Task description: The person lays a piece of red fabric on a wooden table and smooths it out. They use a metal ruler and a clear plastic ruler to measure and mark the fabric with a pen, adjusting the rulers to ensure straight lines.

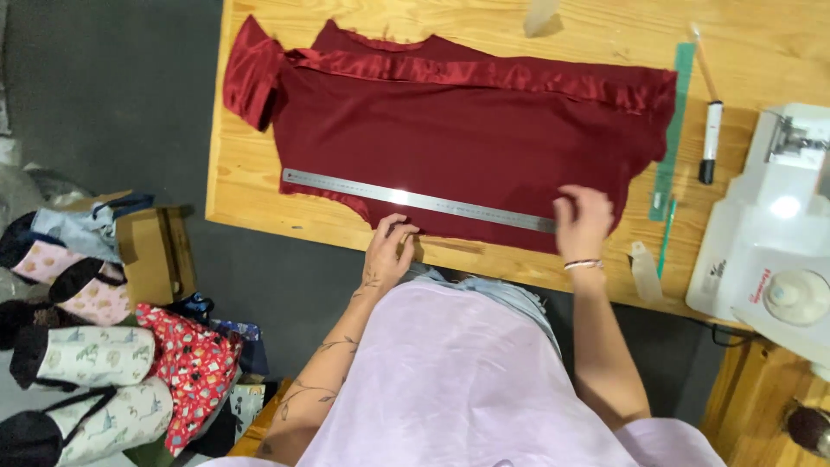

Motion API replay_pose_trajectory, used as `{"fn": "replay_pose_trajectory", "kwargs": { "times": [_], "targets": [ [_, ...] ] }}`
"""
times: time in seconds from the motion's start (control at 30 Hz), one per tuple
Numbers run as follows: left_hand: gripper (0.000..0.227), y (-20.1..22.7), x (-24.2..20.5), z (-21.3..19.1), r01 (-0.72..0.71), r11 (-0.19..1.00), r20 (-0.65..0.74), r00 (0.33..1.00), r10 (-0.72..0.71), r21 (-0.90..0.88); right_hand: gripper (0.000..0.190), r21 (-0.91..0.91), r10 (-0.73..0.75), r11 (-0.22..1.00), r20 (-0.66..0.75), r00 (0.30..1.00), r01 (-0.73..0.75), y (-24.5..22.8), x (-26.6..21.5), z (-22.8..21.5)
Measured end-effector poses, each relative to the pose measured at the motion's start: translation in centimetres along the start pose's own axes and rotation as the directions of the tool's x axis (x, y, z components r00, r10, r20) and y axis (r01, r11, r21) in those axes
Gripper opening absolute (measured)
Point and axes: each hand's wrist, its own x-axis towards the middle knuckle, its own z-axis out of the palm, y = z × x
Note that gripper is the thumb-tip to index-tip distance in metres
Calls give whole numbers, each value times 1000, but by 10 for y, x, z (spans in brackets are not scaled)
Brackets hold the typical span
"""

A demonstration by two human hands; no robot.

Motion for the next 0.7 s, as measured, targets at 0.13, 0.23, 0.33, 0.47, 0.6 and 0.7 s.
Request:
{"fn": "replay_pose_trajectory", "kwargs": {
  "times": [0.13,0.23,0.33,0.47,0.6,0.7],
  "targets": [
    [17,11,2,-5,-22,998,9,1000,22,-63,14,199,70,980,-251,965,-20,81,19,-24],
    [18,16,7,-11,-41,997,9,999,42,-71,22,-9,127,990,-334,934,-138,119,40,-38],
    [22,26,9,-16,-91,974,40,994,101,-207,29,-92,527,838,-113,842,-537,116,63,-52],
    [22,38,15,-13,-131,965,-12,991,131,-227,38,-157,663,742,21,749,-652,143,73,-47],
    [23,41,24,0,-120,982,4,993,122,-146,44,-82,591,803,-12,806,-590,186,64,-32],
    [22,39,23,19,-191,979,73,978,195,-66,32,-144,565,816,-4,825,-559,209,61,-24]
  ]
}}
